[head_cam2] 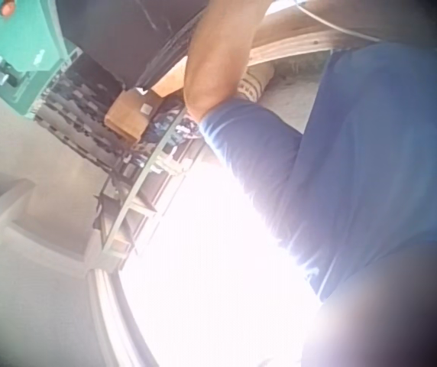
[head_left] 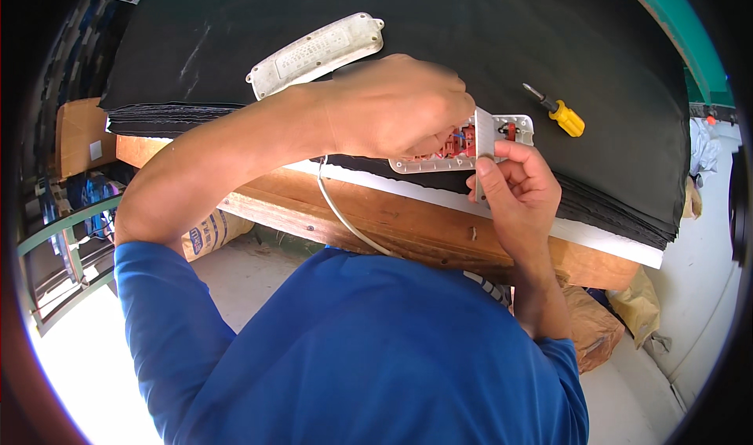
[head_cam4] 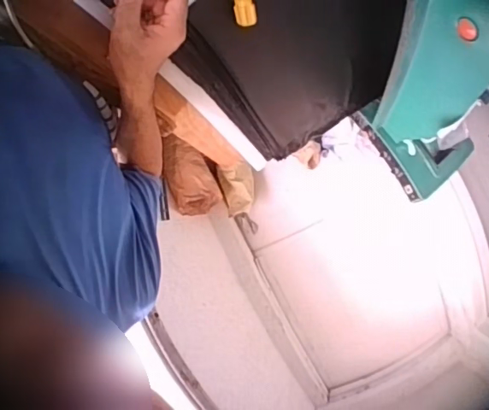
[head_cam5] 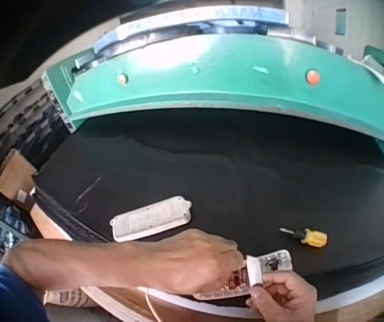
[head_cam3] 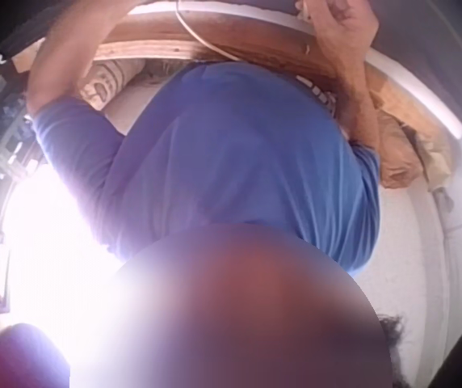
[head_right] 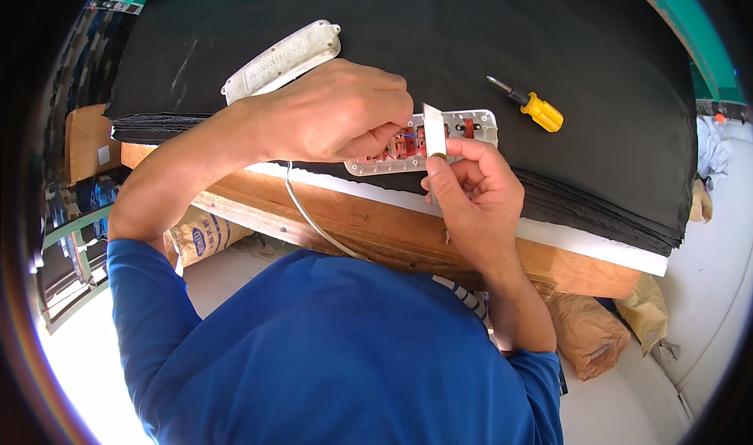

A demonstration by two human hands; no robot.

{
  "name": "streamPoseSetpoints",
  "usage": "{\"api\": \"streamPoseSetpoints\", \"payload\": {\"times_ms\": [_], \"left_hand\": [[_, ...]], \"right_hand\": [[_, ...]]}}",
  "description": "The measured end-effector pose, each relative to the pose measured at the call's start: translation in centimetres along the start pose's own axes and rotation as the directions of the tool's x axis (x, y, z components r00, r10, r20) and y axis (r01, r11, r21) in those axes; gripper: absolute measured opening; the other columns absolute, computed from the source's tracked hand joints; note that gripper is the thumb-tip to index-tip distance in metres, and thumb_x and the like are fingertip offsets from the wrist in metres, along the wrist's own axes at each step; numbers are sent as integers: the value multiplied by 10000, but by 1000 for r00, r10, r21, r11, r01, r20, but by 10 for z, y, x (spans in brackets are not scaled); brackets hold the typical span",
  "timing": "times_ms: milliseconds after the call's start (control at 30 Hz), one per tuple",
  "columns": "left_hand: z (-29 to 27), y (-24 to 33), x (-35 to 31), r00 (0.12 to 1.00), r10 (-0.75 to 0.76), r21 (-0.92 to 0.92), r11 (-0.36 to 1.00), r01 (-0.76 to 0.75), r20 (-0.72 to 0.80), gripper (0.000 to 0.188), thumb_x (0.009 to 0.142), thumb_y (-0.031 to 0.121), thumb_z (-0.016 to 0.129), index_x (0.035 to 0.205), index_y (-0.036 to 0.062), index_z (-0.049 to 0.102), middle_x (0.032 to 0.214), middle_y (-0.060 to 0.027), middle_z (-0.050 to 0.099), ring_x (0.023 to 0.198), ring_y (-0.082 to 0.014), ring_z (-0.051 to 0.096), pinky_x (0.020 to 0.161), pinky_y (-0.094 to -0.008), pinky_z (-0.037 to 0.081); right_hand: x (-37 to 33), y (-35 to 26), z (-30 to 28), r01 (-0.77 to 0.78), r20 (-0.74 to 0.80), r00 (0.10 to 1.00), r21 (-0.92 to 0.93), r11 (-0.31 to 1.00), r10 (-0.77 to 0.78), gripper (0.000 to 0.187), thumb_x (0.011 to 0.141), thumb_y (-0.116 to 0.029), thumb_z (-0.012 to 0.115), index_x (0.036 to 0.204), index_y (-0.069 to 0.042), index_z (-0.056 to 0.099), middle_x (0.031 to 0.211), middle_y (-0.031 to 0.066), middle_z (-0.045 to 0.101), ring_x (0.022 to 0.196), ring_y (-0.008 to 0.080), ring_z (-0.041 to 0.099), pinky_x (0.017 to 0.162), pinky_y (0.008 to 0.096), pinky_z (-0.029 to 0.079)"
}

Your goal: Assembling an electrical power strip by connecting internal components and wires.

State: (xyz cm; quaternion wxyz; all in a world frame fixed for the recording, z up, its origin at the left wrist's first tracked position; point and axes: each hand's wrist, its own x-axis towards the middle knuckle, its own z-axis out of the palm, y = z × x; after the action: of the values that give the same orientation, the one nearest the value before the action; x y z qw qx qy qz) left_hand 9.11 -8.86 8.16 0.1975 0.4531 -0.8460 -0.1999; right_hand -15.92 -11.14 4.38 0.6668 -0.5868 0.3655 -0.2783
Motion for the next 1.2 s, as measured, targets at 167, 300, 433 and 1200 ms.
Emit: {"api": "streamPoseSetpoints", "payload": {"times_ms": [167,300,433,1200], "left_hand": [[0,0,-2,999,16,13,1000,-16,-38,148,803,74,734,919,30,653,792,-116,607,771,-333,637,647,-449,520],[-11,7,7,998,19,123,992,-27,67,131,783,83,731,892,14,703,770,-127,619,766,-347,665,679,-449,535],[-10,10,14,990,-3,178,984,-22,141,88,789,89,719,799,1,715,762,-147,647,775,-358,687,726,-468,548],[-2,-8,-11,995,-4,-173,985,-13,-100,98,795,-6,690,834,35,610,733,-99,556,674,-314,585,591,-417,469]], "right_hand": [[-1,-1,0,-2,0,1000,-21,1000,2,252,990,-17,688,1227,17,607,829,91,727,705,124,677,658,253,540],[-3,-1,0,1,-9,1000,-35,999,-2,259,989,-16,690,1232,16,607,825,90,725,703,127,680,658,253,540],[-4,-3,0,-1,-13,1000,-20,1000,0,260,988,-21,694,1231,14,609,821,87,724,702,127,680,657,250,540],[1,1,-1,3,-18,1000,8,1000,-3,243,979,-28,705,1207,25,637,821,79,734,707,85,676,625,223,529]]}}
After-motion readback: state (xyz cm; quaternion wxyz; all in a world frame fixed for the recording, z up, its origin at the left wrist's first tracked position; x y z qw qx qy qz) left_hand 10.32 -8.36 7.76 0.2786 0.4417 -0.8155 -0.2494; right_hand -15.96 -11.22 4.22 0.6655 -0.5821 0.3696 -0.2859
